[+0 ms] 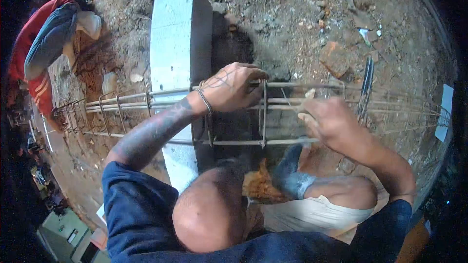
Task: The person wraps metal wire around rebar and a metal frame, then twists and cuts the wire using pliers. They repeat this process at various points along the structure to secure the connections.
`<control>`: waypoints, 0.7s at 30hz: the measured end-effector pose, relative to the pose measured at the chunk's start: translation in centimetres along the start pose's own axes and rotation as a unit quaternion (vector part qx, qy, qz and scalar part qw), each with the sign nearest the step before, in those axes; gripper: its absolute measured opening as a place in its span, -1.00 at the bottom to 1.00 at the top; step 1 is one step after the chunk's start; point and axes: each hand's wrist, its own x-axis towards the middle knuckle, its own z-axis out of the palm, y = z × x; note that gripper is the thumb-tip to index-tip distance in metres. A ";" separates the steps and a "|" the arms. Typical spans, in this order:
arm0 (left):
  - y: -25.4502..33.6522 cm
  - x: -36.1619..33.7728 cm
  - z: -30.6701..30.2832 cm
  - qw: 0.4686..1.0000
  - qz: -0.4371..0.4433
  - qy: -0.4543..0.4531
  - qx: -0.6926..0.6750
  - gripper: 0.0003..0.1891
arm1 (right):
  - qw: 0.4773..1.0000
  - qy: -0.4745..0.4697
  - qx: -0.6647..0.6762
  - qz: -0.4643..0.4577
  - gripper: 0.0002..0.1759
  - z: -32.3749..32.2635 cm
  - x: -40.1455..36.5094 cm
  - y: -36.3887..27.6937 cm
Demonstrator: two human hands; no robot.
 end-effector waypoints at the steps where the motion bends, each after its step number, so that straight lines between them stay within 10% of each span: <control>1: 0.4 -0.2 0.0 1.000 -0.018 0.020 0.002 -0.63 | 0.998 -0.026 -0.021 0.046 -0.87 0.6 0.1 0.0; 4: -1.0 0.6 0.0 0.998 -0.028 0.052 -0.038 -0.60 | 0.993 -0.044 -0.060 0.087 -0.86 0.3 0.1 -1.3; 6: -0.2 1.5 -1.7 0.975 -0.131 -0.147 -0.107 -0.61 | 0.992 -0.053 -0.076 0.082 -0.87 -0.2 0.0 -2.2; 15: -3.4 3.8 0.9 0.982 -0.015 -0.184 -0.035 -0.66 | 0.988 0.020 -0.035 0.149 -0.83 0.7 2.5 -1.1; 17: 0.2 3.2 -0.5 0.936 -0.255 -0.142 -0.198 -0.71 | 0.983 0.029 -0.062 0.171 -0.84 1.9 3.3 -2.2; 21: 1.0 3.7 -1.4 0.941 -0.265 -0.143 -0.153 -0.73 | 0.975 0.078 -0.133 0.161 -0.87 4.1 3.5 -2.2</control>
